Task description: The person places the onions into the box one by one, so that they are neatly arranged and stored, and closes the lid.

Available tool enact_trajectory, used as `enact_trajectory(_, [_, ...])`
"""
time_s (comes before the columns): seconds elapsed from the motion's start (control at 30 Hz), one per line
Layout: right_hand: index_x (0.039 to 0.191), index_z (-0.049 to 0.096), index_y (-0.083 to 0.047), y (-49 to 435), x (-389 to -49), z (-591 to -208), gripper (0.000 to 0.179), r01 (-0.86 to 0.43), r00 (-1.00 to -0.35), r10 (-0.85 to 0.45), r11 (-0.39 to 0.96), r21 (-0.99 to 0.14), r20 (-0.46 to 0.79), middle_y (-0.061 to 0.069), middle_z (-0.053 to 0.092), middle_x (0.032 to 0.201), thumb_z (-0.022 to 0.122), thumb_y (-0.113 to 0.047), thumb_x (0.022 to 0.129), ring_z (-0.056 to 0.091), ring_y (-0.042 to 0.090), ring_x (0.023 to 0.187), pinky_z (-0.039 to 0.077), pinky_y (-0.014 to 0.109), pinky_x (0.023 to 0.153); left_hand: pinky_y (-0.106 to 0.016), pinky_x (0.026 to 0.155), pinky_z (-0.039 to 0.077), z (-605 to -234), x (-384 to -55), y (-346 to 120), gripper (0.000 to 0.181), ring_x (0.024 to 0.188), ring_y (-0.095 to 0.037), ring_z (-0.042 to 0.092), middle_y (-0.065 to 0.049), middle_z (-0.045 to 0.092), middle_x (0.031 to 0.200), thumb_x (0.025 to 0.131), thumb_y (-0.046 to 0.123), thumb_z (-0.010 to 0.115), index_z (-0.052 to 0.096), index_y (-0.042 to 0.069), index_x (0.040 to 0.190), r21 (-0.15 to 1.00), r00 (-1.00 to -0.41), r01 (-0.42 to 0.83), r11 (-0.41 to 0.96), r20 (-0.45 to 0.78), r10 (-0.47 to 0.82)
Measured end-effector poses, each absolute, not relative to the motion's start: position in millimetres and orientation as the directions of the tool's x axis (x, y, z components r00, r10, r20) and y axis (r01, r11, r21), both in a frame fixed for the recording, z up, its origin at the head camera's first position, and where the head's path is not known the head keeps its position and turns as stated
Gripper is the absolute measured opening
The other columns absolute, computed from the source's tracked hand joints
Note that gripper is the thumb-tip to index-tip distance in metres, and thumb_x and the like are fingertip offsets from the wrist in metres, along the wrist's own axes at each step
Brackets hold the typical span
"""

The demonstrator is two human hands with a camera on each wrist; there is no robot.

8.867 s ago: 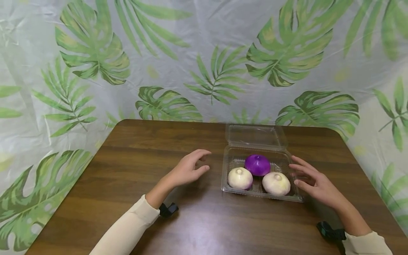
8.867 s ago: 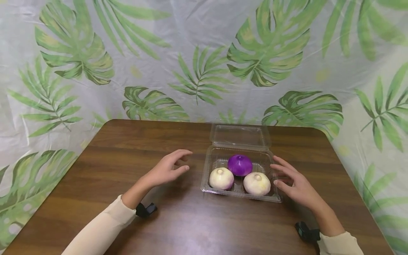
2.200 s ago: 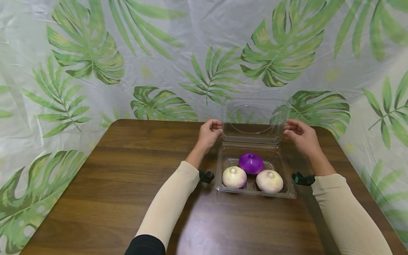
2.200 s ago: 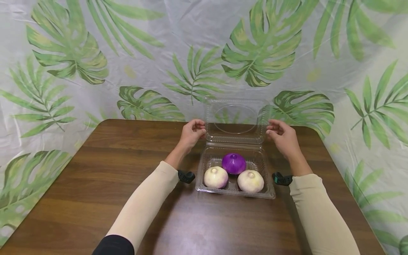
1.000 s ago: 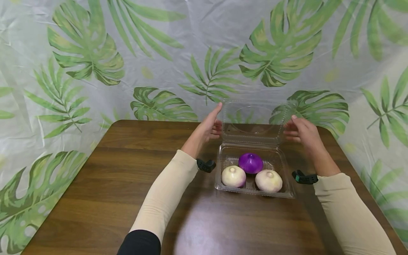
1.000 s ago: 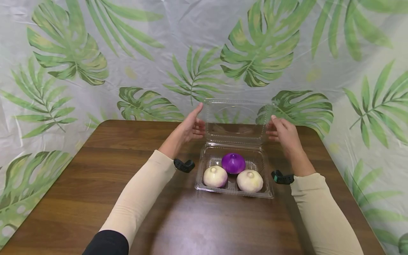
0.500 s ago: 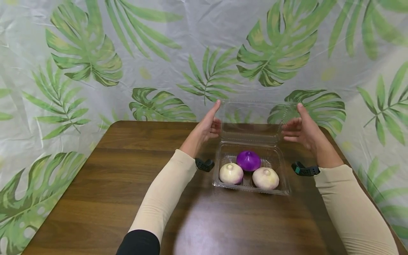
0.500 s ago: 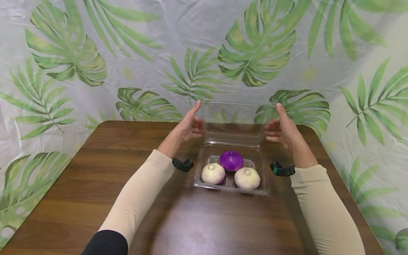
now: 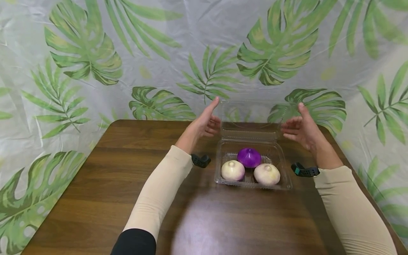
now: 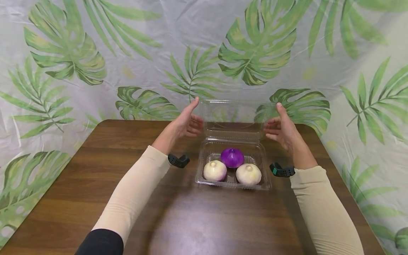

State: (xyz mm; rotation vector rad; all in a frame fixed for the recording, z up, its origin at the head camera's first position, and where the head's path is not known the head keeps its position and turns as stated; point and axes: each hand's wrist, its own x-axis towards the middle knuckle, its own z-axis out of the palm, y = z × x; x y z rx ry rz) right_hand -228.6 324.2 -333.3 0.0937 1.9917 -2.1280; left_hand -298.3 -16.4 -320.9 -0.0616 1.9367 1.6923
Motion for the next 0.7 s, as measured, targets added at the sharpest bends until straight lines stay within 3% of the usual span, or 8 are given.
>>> enact_trajectory(0.13, [0.108,0.045,-0.007,322.1,-229.3,-332.2,0.069,0.221,-0.970,-0.114,-0.042,-0.974,-0.215,-0.003,0.063,0.100,0.031,-0.073,0.094,0.064,0.012,0.094,0.057,0.023,0.080,-0.055,0.115,0.037,-316.8,-297.4,-18.7,0.100,0.133,-0.046,0.048,-0.023,0.048,0.146,0.088,0.081,0.035,0.048,-0.003,0.142,0.891,-0.816,-0.402,0.210,-0.453,0.360])
enact_trajectory(0.2, [0.110,0.041,-0.007,319.8,-229.7,-330.9,0.071,0.241,-0.965,-0.112,-0.015,-0.970,-0.238,0.013,0.061,0.117,0.027,-0.075,0.093,0.064,0.032,0.111,0.057,0.025,0.078,-0.055,0.116,0.036,-316.8,-296.4,-19.5,0.099,0.135,-0.046,0.047,-0.023,0.047,0.148,0.089,0.079,0.037,0.047,-0.003,0.143,0.893,-0.808,-0.403,0.201,-0.450,0.379])
enact_trajectory(0.3, [0.116,0.036,-0.009,317.9,-229.9,-327.9,0.074,0.281,-0.950,-0.126,0.054,-0.958,-0.286,0.036,0.034,0.149,0.017,-0.077,0.091,0.037,0.056,0.138,0.052,0.046,0.100,-0.055,0.116,0.036,-317.4,-294.6,-20.0,0.097,0.138,-0.044,0.044,-0.024,0.045,0.149,0.090,0.077,0.039,0.045,-0.003,0.144,0.898,-0.802,-0.396,0.192,-0.440,0.404])
enact_trajectory(0.37, [0.119,0.034,-0.013,318.6,-229.5,-325.6,0.076,0.300,-0.938,-0.141,0.126,-0.946,-0.317,0.034,0.007,0.161,0.011,-0.079,0.090,0.011,0.061,0.145,0.045,0.056,0.106,-0.055,0.116,0.035,-317.8,-293.9,-19.9,0.096,0.139,-0.043,0.043,-0.023,0.045,0.150,0.090,0.077,0.039,0.045,-0.002,0.145,0.898,-0.798,-0.392,0.197,-0.439,0.412])
enact_trajectory(0.43, [0.121,0.034,-0.014,320.9,-229.0,-323.5,0.077,0.308,-0.929,-0.157,0.170,-0.936,-0.335,0.033,0.004,0.162,0.008,-0.079,0.089,0.014,0.061,0.145,0.042,0.059,0.107,-0.055,0.116,0.035,-318.0,-293.6,-19.9,0.096,0.140,-0.042,0.042,-0.022,0.045,0.150,0.090,0.076,0.039,0.045,-0.002,0.145,0.899,-0.796,-0.389,0.202,-0.438,0.418])
enact_trajectory(0.57, [0.125,0.035,-0.014,323.7,-227.4,-320.2,0.080,0.304,-0.924,-0.173,0.211,-0.929,-0.342,0.036,0.007,0.161,0.007,-0.080,0.089,0.020,0.061,0.142,0.056,0.040,0.087,-0.056,0.116,0.036,-319.1,-293.4,-21.0,0.095,0.141,-0.042,0.040,-0.022,0.044,0.150,0.091,0.075,0.040,0.044,-0.002,0.146,0.898,-0.793,-0.393,0.196,-0.439,0.423])
enact_trajectory(0.7, [0.125,0.035,-0.011,322.2,-225.2,-317.3,0.084,0.316,-0.922,-0.168,0.196,-0.928,-0.349,0.035,0.006,0.161,0.009,-0.082,0.088,0.020,0.060,0.143,0.057,0.036,0.084,-0.057,0.115,0.036,-319.7,-291.8,-21.9,0.093,0.142,-0.041,0.039,-0.023,0.043,0.151,0.091,0.074,0.041,0.043,-0.002,0.145,0.902,-0.792,-0.391,0.184,-0.432,0.431])
